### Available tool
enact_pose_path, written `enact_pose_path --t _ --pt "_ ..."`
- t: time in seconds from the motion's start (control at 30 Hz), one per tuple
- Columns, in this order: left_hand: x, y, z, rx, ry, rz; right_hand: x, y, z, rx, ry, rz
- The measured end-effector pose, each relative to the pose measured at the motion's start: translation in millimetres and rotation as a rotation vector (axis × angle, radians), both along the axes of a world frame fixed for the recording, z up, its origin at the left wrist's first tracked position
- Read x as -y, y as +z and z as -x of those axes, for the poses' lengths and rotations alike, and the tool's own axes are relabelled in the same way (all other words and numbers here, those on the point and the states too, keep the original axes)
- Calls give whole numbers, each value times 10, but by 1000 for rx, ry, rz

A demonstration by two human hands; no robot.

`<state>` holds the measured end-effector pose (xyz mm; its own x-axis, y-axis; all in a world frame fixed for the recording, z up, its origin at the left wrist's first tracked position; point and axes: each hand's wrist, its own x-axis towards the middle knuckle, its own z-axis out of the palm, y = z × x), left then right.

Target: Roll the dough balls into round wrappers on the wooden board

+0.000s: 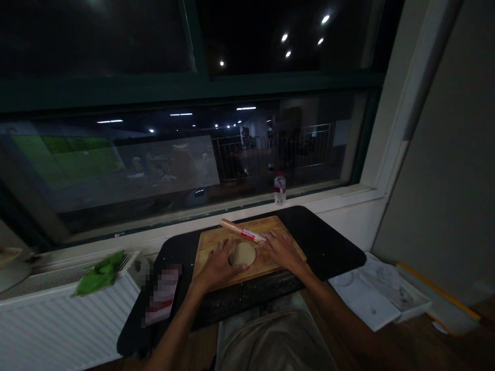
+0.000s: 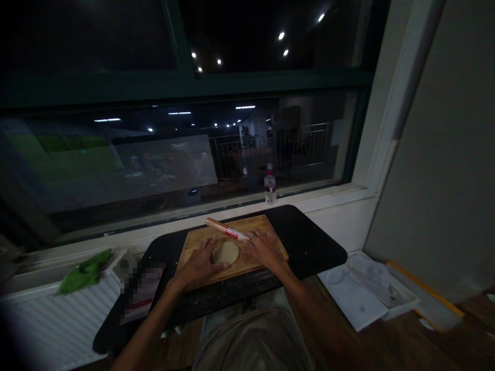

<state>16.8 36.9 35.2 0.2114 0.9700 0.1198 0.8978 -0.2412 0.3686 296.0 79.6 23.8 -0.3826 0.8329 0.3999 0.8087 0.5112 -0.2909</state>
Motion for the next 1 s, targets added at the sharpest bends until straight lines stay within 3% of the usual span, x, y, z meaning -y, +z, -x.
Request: enact_pose_path --t 0.1,0.27,0.37,0.5,0.6,0.83,1.0 --pt "114 -131 -172 -87 214 -66 30 13 1 13 -12 -7" --pt "164 -195 -433 -139 293 -104 27 20 3 34 -6 0" --pt "112 -124 -385 -140 237 -89 14 14 0 41 -2 3" --pt "37 9 -110 -69 40 -40 14 2 -5 49 -3 -5" --pt "18 72 0 -33 41 -23 4 -21 -11 43 -7 -10" --pt "46 51 -341 -154 138 -49 -39 -52 -27 16 24 -35" --pt "6 74 -411 -132 114 -59 -21 -58 -30 28 26 -53"
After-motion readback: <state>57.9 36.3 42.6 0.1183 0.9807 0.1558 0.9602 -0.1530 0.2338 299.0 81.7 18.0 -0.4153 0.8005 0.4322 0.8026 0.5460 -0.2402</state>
